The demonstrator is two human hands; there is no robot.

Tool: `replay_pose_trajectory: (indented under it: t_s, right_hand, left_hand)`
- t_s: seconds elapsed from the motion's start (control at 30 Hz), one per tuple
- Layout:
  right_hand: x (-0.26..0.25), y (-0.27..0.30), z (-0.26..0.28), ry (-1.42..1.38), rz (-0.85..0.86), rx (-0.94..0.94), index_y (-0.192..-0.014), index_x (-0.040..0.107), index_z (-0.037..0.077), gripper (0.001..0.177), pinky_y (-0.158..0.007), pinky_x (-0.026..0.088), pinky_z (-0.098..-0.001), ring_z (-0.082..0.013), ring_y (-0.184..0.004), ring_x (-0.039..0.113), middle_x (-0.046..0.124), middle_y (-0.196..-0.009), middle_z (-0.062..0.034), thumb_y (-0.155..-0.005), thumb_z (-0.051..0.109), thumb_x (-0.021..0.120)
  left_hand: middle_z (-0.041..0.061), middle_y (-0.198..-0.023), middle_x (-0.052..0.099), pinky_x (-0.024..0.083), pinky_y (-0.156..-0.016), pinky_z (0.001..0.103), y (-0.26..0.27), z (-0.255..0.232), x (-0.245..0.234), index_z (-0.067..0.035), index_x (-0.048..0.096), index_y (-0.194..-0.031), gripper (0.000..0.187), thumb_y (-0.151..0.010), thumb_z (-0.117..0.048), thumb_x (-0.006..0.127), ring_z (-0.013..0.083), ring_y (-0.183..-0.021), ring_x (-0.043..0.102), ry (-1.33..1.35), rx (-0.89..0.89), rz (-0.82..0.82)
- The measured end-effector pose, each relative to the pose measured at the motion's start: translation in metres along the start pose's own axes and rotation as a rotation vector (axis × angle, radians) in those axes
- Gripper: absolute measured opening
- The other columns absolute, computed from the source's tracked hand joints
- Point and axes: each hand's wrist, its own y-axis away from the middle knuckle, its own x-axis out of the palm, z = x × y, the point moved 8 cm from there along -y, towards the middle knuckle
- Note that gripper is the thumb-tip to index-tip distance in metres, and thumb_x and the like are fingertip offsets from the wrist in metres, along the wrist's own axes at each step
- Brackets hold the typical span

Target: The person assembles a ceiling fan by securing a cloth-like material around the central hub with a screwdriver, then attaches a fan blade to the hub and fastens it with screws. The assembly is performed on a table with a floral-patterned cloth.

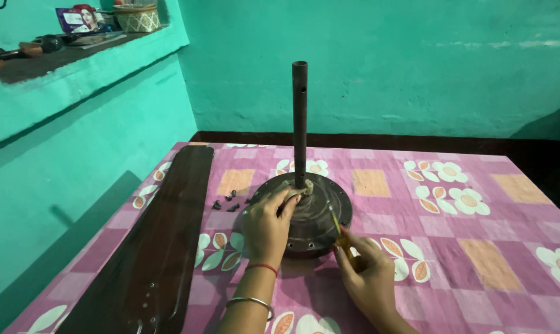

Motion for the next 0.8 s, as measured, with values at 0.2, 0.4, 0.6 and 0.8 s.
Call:
replay_pose_trajectory:
  t_s: [0.2,0.4,0.6,0.8]
  right_hand:
    - [0.004,0.008,-0.002,-0.004,0.046,0.065,-0.127,0.073,0.009,0.041,-0.048,0.049,-0.023,-0.0045,-0.055,0.064,0.084,-0.084,-0.0059,-0.087,0.009,0.075]
    - [0.002,0.014,0.004,0.015,0.053,0.042,-0.116,0.079,0.006,0.031,-0.048,0.056,-0.024,-0.0094,-0.058,0.073,0.083,-0.083,-0.0079,-0.085,0.009,0.075]
    - [-0.002,0.021,0.0,0.031,0.043,0.103,-0.115,0.079,0.006,0.034,-0.048,0.055,-0.0252,-0.0104,-0.054,0.073,0.084,-0.082,-0.0077,-0.081,0.009,0.075]
    - [-0.005,0.025,-0.003,0.071,0.071,0.16,-0.114,0.08,0.009,0.034,-0.049,0.056,-0.0267,-0.0109,-0.053,0.072,0.085,-0.081,-0.0079,-0.081,0.012,0.075]
  left_hand:
    - [0.006,-0.104,0.078,0.058,-0.07,0.038,0.001,0.001,-0.001,-0.017,0.079,-0.109,0.027,-0.087,-0.032,0.077,0.0283,-0.086,0.076,-0.004,-0.063,0.038]
    - [0.006,-0.107,0.078,0.058,-0.073,0.038,0.003,0.001,-0.002,-0.017,0.079,-0.109,0.026,-0.088,-0.032,0.075,0.0285,-0.09,0.075,0.007,-0.061,0.029]
    - [0.006,-0.106,0.078,0.058,-0.072,0.039,0.004,0.0,-0.001,-0.018,0.08,-0.109,0.027,-0.087,-0.033,0.076,0.0285,-0.09,0.075,-0.007,-0.097,0.042]
    - [0.005,-0.107,0.078,0.058,-0.071,0.038,0.004,-0.001,-0.001,-0.018,0.079,-0.11,0.027,-0.088,-0.034,0.076,0.0283,-0.09,0.075,0.001,-0.05,0.012]
